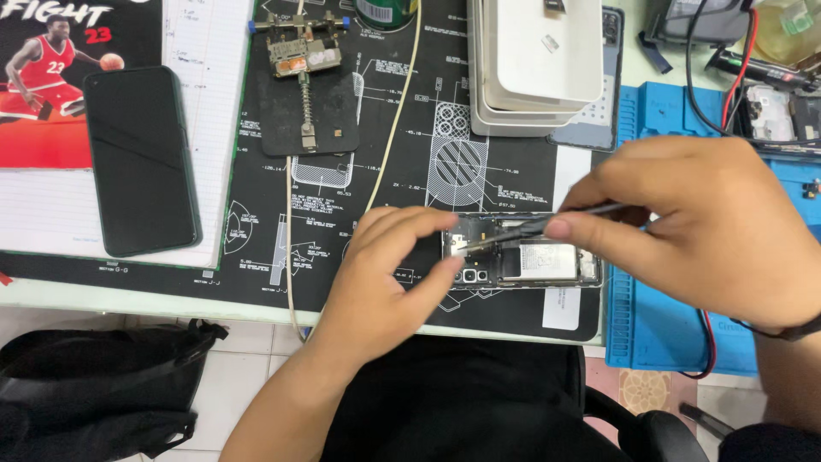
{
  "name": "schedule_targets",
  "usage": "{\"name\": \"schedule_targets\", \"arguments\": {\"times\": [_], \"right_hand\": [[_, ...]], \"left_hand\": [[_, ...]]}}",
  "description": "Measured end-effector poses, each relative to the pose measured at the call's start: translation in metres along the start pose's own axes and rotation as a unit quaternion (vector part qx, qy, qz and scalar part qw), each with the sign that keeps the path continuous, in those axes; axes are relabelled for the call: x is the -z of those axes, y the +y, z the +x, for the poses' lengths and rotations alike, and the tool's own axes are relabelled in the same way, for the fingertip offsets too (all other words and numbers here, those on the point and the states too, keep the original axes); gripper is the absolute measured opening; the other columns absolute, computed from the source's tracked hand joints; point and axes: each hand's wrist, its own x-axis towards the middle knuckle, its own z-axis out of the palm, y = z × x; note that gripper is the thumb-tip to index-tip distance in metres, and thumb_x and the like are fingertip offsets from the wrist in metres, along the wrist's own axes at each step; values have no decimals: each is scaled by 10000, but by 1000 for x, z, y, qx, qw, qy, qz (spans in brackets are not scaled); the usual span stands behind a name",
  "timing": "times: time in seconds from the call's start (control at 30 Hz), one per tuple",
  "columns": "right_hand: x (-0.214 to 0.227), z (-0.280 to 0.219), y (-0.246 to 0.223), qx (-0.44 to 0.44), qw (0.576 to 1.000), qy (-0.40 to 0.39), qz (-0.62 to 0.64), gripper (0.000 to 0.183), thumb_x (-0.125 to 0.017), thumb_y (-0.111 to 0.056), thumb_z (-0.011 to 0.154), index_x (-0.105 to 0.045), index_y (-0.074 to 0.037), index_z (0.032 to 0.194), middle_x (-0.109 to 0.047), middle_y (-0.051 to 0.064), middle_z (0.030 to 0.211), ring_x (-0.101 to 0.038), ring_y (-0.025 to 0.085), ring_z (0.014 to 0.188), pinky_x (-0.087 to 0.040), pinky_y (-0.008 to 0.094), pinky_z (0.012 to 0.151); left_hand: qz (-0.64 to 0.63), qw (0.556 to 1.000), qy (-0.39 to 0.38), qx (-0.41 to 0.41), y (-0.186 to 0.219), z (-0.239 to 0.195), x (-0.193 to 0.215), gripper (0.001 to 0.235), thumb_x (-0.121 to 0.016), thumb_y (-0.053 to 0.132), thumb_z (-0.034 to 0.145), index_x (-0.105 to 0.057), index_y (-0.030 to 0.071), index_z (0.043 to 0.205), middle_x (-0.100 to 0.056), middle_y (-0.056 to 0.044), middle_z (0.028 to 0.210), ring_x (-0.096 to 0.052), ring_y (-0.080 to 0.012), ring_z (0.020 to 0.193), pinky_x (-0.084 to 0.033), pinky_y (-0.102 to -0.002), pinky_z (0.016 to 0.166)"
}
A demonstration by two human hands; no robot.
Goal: The person uses a hot air gun to heat the edges of a disassembled smartphone, then tests the screen by entering a passcode. They reattach the camera module and use a screwdriver to secure internal components, repeatedly checking the display during the process.
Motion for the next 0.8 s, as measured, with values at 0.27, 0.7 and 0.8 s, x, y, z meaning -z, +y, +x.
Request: {"name": "schedule_targets", "arguments": {"times": [0.27,0.7,0.8], "right_hand": [[-27,-31,22,-72,988,40,133,176,-790,-244,789,-784,-70,771,-677,44,604,-591,149,563,-439,295,472],[-36,-63,26,-78,962,113,237,118,-767,-135,870,-753,-19,877,-724,48,781,-654,107,658,-474,249,576],[-41,-66,25,-76,953,110,272,108,-775,-110,861,-750,-8,886,-723,63,802,-630,113,665,-461,242,582]], "left_hand": [[10,996,6,-92,20,4,-3,190,-864,141,832,-785,64,986,-751,-46,939,-671,-208,892,-524,-330,795],[-141,990,-15,9,14,0,-4,150,-866,53,813,-771,39,929,-776,-44,902,-719,-169,881,-582,-283,787],[-132,990,-24,-36,14,-3,-3,164,-874,39,811,-754,34,923,-776,-50,929,-722,-181,928,-578,-294,842]]}}
